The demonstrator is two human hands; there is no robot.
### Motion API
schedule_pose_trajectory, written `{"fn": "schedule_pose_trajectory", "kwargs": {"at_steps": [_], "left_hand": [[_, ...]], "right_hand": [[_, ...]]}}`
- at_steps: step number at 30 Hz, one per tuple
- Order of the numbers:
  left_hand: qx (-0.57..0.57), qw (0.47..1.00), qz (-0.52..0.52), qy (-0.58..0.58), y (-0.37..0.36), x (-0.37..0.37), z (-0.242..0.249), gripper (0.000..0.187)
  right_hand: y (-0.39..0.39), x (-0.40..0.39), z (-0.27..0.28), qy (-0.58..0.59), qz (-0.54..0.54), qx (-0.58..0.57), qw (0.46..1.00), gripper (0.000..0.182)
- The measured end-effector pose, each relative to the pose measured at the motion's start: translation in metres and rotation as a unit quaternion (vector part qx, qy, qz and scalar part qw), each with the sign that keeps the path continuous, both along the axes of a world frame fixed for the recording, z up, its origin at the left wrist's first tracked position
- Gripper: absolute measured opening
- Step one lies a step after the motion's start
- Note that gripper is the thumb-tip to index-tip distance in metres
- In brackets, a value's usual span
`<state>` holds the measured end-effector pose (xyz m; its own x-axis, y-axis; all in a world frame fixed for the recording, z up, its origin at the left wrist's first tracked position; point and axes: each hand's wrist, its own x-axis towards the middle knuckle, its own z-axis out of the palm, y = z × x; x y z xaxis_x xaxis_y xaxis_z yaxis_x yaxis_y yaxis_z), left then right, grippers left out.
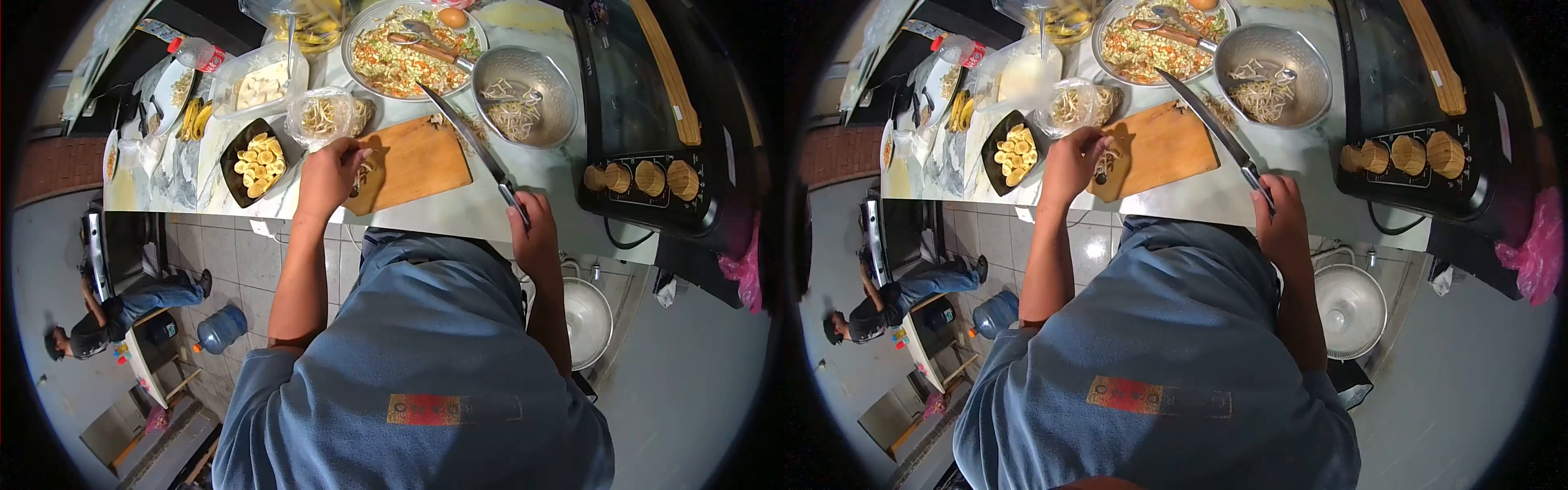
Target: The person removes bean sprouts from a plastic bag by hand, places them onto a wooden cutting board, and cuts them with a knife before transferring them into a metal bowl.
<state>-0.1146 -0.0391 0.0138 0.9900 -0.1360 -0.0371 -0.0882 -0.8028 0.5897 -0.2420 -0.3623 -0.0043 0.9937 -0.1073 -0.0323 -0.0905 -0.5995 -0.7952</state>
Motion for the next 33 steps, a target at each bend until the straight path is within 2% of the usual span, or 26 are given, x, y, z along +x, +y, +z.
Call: {"fn": "schedule_pose_trajectory", "kwargs": {"at_steps": [4,6,14,17,24,27,29,33], "left_hand": [[-0.035,0.998,0.036,0.036,0.007,-0.001,-0.004,0.024],[-0.104,0.985,0.091,0.104,0.006,-0.002,0.002,0.025],[-0.144,0.975,0.119,0.119,0.018,-0.006,-0.01,0.025],[-0.211,0.963,0.121,0.112,0.024,-0.008,-0.02,0.025],[-0.225,0.963,0.117,0.089,0.026,-0.012,-0.019,0.023],[-0.237,0.956,0.124,0.121,0.028,-0.01,-0.019,0.022],[-0.2,0.968,0.11,0.105,0.03,-0.01,-0.021,0.021],[-0.204,0.969,0.115,0.08,0.03,-0.014,-0.018,0.02]], "right_hand": [[0.0,0.003,-0.003,-0.004,0.01,0.0,1.0,0.025],[0.001,0.006,-0.003,-0.005,0.012,0.005,1.0,0.025],[0.005,0.015,-0.007,-0.061,0.04,0.006,0.997,0.023],[0.006,0.018,-0.005,-0.069,0.055,0.006,0.996,0.023],[0.006,0.02,-0.01,-0.094,0.058,0.021,0.994,0.021],[0.007,0.019,-0.012,-0.1,0.056,0.022,0.993,0.022],[0.008,0.017,-0.013,-0.108,0.051,0.024,0.993,0.022],[0.011,0.018,-0.01,-0.095,0.042,0.042,0.994,0.022]]}}
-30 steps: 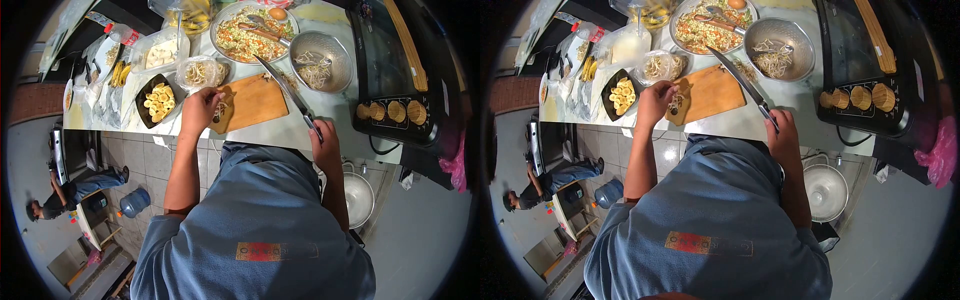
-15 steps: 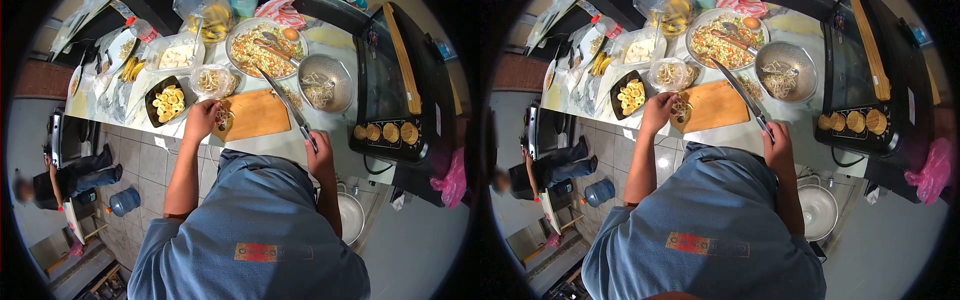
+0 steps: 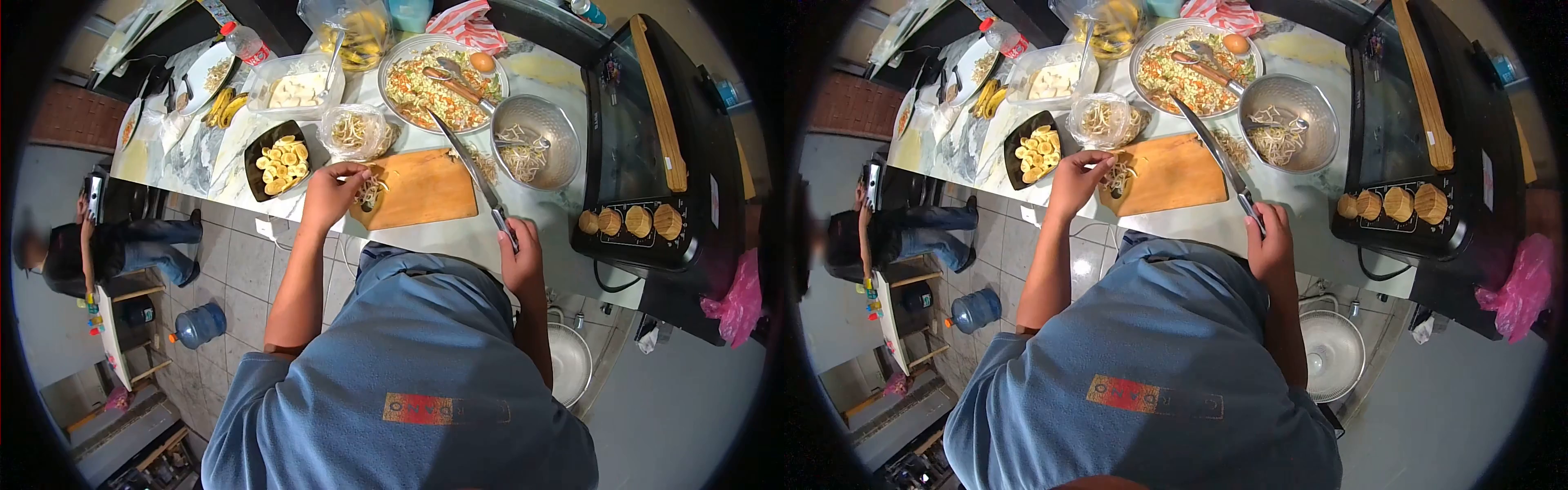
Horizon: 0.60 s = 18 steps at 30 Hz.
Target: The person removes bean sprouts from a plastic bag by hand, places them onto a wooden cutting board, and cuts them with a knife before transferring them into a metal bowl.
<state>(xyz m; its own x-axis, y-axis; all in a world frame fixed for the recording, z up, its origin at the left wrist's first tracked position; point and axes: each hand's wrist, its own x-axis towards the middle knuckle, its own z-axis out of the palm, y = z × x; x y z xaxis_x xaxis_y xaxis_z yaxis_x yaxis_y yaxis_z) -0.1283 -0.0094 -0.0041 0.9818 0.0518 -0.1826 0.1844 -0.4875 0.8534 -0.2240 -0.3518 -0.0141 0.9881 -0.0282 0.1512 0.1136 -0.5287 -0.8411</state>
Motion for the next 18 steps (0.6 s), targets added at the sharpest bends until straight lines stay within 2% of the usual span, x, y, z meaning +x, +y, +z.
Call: {"fn": "schedule_pose_trajectory", "kwargs": {"at_steps": [5,8,11,12,13,14,15,16,18], "left_hand": [[-0.089,0.995,0.017,0.035,0.003,0.003,-0.005,0.019],[-0.071,0.997,0.004,-0.002,-0.001,0.003,-0.008,0.021],[-0.049,0.998,-0.03,0.018,-0.02,0.001,0.003,0.021],[0.007,0.997,-0.067,0.027,-0.027,0.002,0.007,0.02],[0.007,0.997,-0.072,0.03,-0.033,0.003,0.004,0.02],[0.132,0.979,-0.141,-0.068,-0.04,0.005,0.0,0.018],[0.251,0.931,-0.206,-0.167,-0.049,0.008,-0.002,0.017],[0.295,0.922,-0.212,-0.13,-0.059,0.011,0.0,0.02],[0.309,0.912,-0.236,-0.131,-0.071,0.017,-0.004,0.021]], "right_hand": [[0.001,-0.006,0.0,0.001,-0.006,-0.002,1.0,0.022],[0.0,-0.011,0.0,-0.003,-0.006,-0.011,1.0,0.021],[-0.001,-0.015,0.001,0.006,-0.021,-0.024,0.999,0.022],[-0.003,-0.016,0.0,0.018,-0.021,-0.018,0.999,0.022],[-0.004,-0.019,0.0,0.032,-0.022,-0.012,0.999,0.023],[-0.004,-0.022,0.0,0.036,-0.029,-0.012,0.999,0.023],[-0.005,-0.023,0.001,0.05,-0.033,-0.014,0.998,0.023],[-0.007,-0.025,0.002,0.062,-0.038,-0.016,0.997,0.024],[-0.009,-0.031,0.006,0.077,-0.055,-0.021,0.995,0.024]]}}
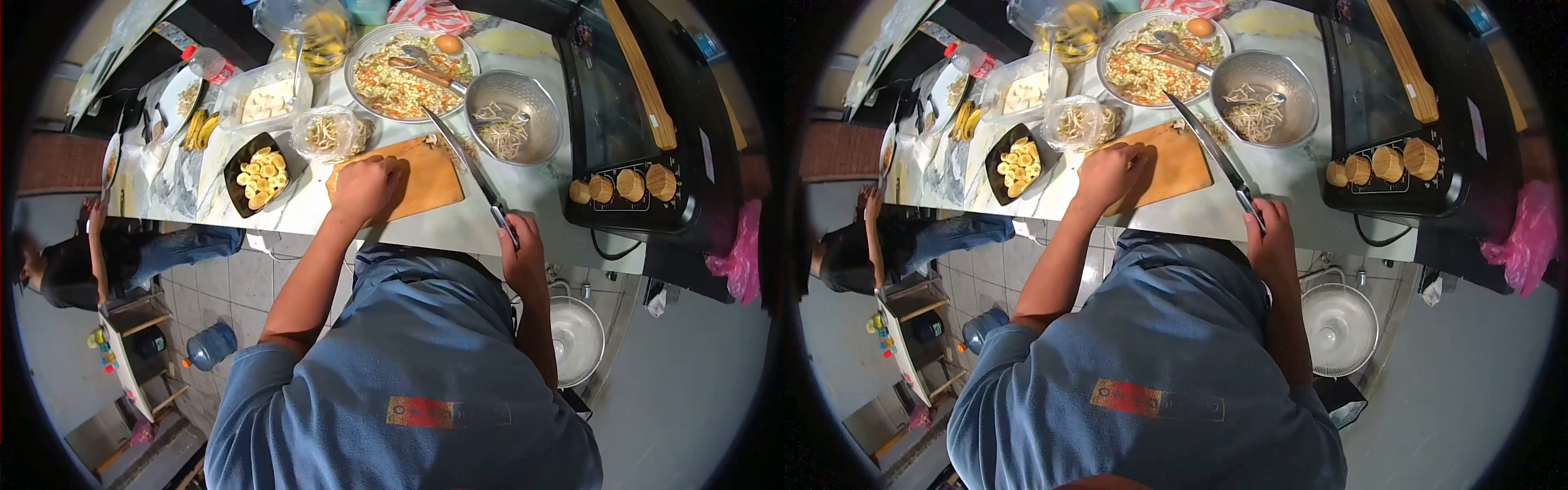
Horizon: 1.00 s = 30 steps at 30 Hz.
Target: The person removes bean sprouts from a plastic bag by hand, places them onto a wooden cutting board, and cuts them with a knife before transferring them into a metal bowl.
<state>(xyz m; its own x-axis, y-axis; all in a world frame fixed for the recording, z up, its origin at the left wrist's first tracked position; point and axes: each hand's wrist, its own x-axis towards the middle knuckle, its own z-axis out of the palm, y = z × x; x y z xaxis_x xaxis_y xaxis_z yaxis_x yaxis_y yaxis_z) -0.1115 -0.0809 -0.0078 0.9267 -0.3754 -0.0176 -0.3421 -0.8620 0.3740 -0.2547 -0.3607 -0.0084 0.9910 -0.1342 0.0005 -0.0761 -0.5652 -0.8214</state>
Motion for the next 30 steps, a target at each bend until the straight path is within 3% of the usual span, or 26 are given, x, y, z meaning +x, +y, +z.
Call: {"fn": "schedule_pose_trajectory", "kwargs": {"at_steps": [2,4,8,10,16,19,23,25,30], "left_hand": [[0.021,1.0,-0.02,0.001,-0.005,0.005,-0.002,0.023],[-0.064,0.997,-0.037,-0.01,-0.007,0.003,-0.002,0.029],[-0.095,0.995,-0.015,0.015,0.004,0.001,-0.008,0.033],[-0.093,0.994,-0.023,-0.054,0.01,0.001,-0.014,0.028],[-0.094,0.987,-0.006,-0.134,0.005,0.003,-0.024,0.021],[-0.088,0.989,0.007,-0.117,0.0,0.0,-0.023,0.016],[-0.105,0.987,0.02,-0.119,-0.002,-0.001,-0.029,0.016],[-0.125,0.985,0.024,-0.116,-0.002,0.001,-0.032,0.016],[-0.118,0.988,0.028,-0.091,-0.001,0.005,-0.032,0.016]], "right_hand": [[-0.001,-0.002,0.001,0.014,-0.014,-0.003,1.0,0.024],[-0.002,-0.006,0.0,-0.001,-0.019,-0.029,0.999,0.024],[0.001,-0.012,-0.001,0.009,-0.037,-0.025,0.999,0.024],[0.004,-0.015,0.0,0.094,-0.044,0.046,0.993,0.022],[0.026,-0.006,0.025,0.171,-0.041,0.118,0.977,0.025],[0.025,-0.008,0.021,0.178,-0.01,0.123,0.976,0.027],[0.027,-0.005,0.029,0.203,0.013,0.102,0.974,0.026],[0.029,-0.002,0.034,0.195,0.028,0.026,0.98,0.025],[0.03,-0.005,0.034,0.164,0.037,0.013,0.986,0.025]]}}
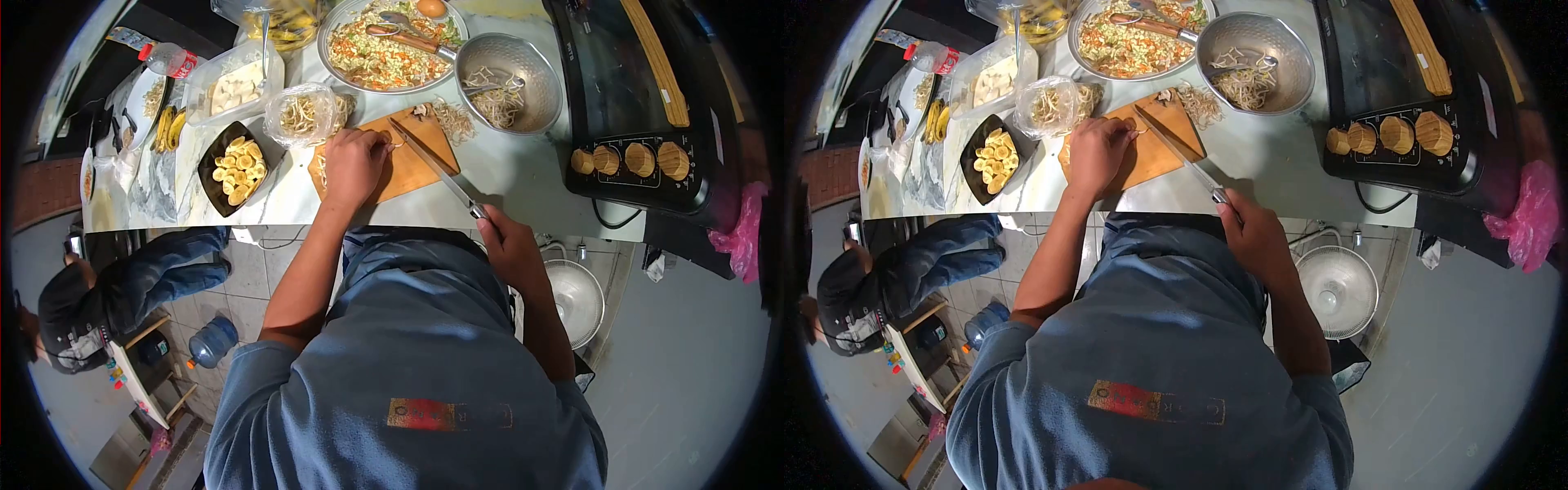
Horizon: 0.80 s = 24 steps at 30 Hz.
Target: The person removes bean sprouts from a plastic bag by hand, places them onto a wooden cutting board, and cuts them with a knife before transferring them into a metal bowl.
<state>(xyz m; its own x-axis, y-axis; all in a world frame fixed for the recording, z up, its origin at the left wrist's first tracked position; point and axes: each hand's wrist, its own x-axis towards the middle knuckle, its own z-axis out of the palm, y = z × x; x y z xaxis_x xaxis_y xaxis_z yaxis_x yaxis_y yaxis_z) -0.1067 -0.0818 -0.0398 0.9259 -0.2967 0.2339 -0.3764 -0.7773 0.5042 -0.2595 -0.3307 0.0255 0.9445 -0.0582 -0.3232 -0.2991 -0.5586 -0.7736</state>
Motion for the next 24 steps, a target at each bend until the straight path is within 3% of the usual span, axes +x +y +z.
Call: {"fn": "schedule_pose_trajectory", "kwargs": {"at_steps": [8,14,24], "left_hand": [[0.014,1.0,0.0,0.009,-0.001,0.002,-0.001,0.015],[0.045,0.999,-0.003,0.016,-0.003,0.002,0.005,0.019],[0.055,0.998,0.007,0.022,-0.004,0.003,0.004,0.014]], "right_hand": [[0.001,0.001,0.003,-0.02,0.008,0.002,1.0,0.024],[0.003,0.005,0.014,0.036,0.028,-0.018,0.999,0.023],[0.002,0.004,0.004,-0.012,0.042,-0.063,0.997,0.025]]}}
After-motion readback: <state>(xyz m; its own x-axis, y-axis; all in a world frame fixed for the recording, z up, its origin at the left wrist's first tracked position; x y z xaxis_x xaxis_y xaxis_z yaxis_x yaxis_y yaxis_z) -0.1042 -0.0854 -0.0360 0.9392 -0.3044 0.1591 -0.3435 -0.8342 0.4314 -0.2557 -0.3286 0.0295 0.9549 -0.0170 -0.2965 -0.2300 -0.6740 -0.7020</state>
